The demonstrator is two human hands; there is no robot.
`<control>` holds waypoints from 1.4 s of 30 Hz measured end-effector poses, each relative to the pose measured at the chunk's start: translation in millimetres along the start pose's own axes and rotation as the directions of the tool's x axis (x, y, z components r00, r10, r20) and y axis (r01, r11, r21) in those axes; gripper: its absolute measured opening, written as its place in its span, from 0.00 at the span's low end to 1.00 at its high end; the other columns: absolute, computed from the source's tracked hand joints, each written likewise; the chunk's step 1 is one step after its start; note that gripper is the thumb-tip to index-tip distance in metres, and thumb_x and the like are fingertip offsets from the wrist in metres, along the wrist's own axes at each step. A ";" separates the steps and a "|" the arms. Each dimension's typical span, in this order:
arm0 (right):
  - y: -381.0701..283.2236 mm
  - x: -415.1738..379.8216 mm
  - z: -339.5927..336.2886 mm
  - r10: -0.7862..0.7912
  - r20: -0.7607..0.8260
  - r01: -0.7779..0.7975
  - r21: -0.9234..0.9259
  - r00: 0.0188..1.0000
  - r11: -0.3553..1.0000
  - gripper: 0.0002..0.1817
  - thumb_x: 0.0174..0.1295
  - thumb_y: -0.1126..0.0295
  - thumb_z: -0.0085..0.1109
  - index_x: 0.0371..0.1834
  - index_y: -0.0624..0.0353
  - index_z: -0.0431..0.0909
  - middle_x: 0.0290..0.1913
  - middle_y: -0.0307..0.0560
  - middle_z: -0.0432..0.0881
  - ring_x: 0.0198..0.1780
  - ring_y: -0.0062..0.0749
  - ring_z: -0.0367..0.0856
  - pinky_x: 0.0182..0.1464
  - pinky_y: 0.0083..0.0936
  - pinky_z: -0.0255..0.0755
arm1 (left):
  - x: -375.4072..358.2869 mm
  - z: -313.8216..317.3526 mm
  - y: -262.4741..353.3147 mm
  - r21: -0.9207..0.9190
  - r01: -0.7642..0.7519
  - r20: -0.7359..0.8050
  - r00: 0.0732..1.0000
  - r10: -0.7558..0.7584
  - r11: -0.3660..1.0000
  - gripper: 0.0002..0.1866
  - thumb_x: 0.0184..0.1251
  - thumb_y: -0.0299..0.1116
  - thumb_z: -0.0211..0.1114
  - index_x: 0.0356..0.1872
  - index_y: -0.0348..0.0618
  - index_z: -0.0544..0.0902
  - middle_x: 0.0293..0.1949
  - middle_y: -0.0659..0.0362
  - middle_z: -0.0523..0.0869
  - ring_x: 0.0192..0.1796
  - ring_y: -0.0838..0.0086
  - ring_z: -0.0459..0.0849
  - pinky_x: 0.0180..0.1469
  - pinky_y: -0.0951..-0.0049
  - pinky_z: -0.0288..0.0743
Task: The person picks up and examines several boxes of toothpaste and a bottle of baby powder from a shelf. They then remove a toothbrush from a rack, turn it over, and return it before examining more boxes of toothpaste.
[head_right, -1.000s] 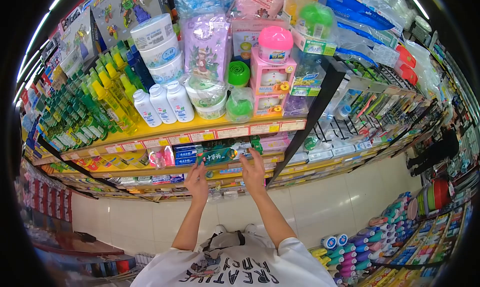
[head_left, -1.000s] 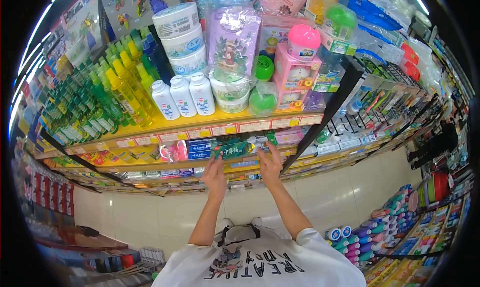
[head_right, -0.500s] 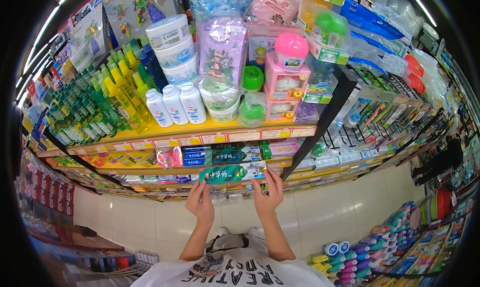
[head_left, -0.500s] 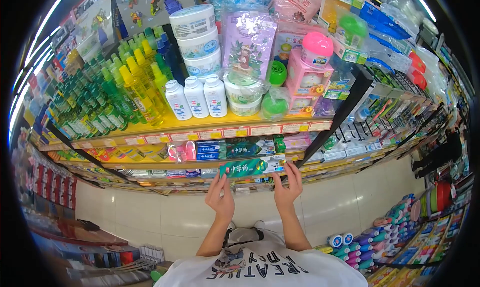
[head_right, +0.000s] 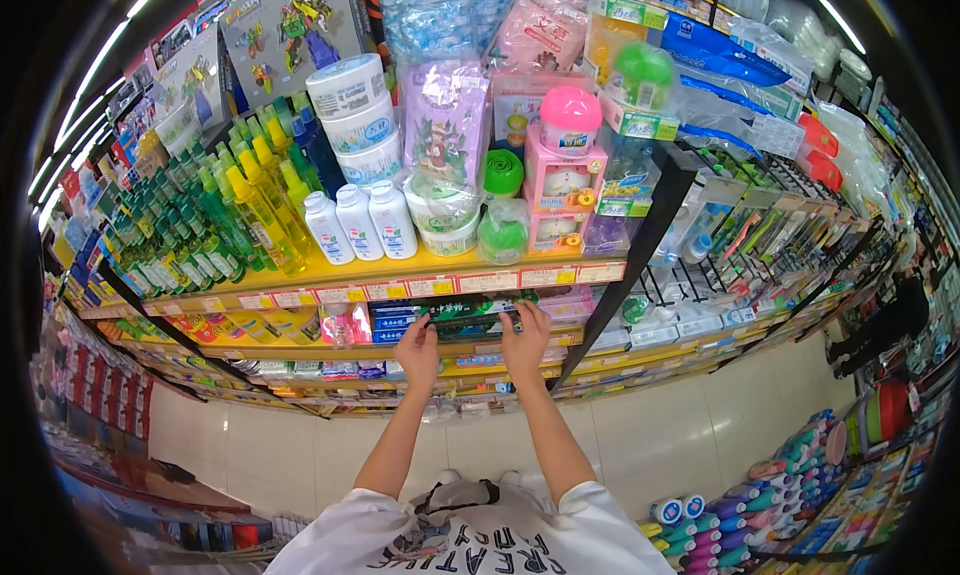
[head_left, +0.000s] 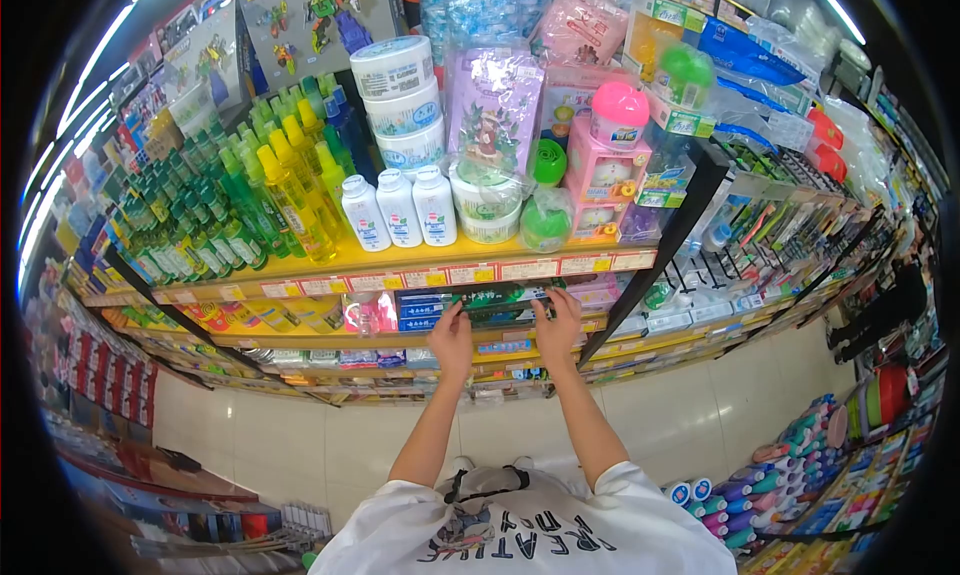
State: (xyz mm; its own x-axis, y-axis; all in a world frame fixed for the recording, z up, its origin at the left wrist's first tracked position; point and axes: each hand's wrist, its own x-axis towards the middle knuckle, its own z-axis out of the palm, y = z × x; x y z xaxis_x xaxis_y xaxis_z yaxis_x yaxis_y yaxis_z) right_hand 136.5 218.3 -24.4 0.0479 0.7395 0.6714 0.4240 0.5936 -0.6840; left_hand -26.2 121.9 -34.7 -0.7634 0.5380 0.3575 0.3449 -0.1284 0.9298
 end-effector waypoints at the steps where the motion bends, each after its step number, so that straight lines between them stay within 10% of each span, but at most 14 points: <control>1: 3.3 2.9 2.7 -0.001 -0.006 0.001 0.002 1.000 1.000 0.15 0.53 0.74 0.74 0.43 0.64 0.83 0.49 0.51 0.83 0.51 0.50 0.78 0.54 0.41 0.73 | 4.9 3.0 -1.0 0.038 0.004 0.013 1.000 -0.004 0.999 0.14 0.66 0.22 0.64 0.52 0.35 0.86 0.35 0.54 0.90 0.34 0.78 0.86 0.41 0.76 0.80; 9: 29.6 10.8 14.7 -0.032 0.240 0.071 -0.155 0.970 0.985 0.11 0.56 0.76 0.63 0.43 0.64 0.86 0.44 0.56 0.86 0.51 0.54 0.81 0.55 0.45 0.76 | 29.0 8.7 -26.2 0.255 0.076 0.208 0.969 -0.132 0.964 0.22 0.63 0.27 0.64 0.60 0.35 0.82 0.38 0.48 0.91 0.36 0.74 0.89 0.41 0.73 0.80; 17: 15.1 -8.0 -17.5 0.122 0.149 -0.123 0.003 0.981 0.992 0.15 0.57 0.78 0.59 0.48 0.65 0.84 0.46 0.56 0.86 0.50 0.46 0.84 0.50 0.36 0.80 | 26.5 1.3 -37.9 -0.155 0.285 0.161 0.952 -0.261 0.946 0.22 0.66 0.21 0.58 0.62 0.34 0.80 0.43 0.50 0.90 0.42 0.74 0.88 0.46 0.75 0.79; 24: 6.5 -57.0 -30.5 0.231 0.290 -0.273 0.111 0.929 0.956 0.23 0.58 0.79 0.57 0.59 0.65 0.78 0.52 0.58 0.83 0.48 0.39 0.85 0.49 0.29 0.81 | -4.8 -29.2 -34.6 0.170 0.135 0.145 0.976 -0.161 0.976 0.19 0.61 0.23 0.60 0.54 0.31 0.83 0.49 0.42 0.87 0.46 0.62 0.88 0.49 0.66 0.81; 37: 25.6 -56.0 -11.6 0.260 0.486 -0.303 0.012 0.835 0.953 0.39 0.60 0.73 0.62 0.75 0.69 0.59 0.62 0.56 0.68 0.58 0.46 0.74 0.52 0.37 0.75 | -15.8 -22.3 -29.4 -0.048 0.122 0.239 0.965 -0.107 0.991 0.23 0.64 0.19 0.57 0.62 0.35 0.79 0.59 0.49 0.83 0.51 0.69 0.86 0.55 0.72 0.79; 42: 24.1 -56.3 -16.4 0.235 0.473 -0.291 0.047 0.849 0.956 0.39 0.59 0.78 0.61 0.76 0.66 0.58 0.60 0.55 0.69 0.53 0.38 0.77 0.47 0.26 0.78 | -16.2 -22.8 -32.8 -0.024 0.150 0.279 0.950 -0.138 0.988 0.22 0.65 0.19 0.58 0.61 0.34 0.79 0.60 0.49 0.82 0.53 0.69 0.85 0.57 0.73 0.79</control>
State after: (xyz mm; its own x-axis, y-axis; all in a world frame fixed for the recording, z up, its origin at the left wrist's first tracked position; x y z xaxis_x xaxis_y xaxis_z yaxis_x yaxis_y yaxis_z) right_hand 158.8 185.7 -74.0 -0.2868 0.9178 0.2744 0.3490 0.3669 -0.8623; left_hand -37.6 98.3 -69.0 -0.6207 0.7613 0.1874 0.2129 -0.0664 0.9748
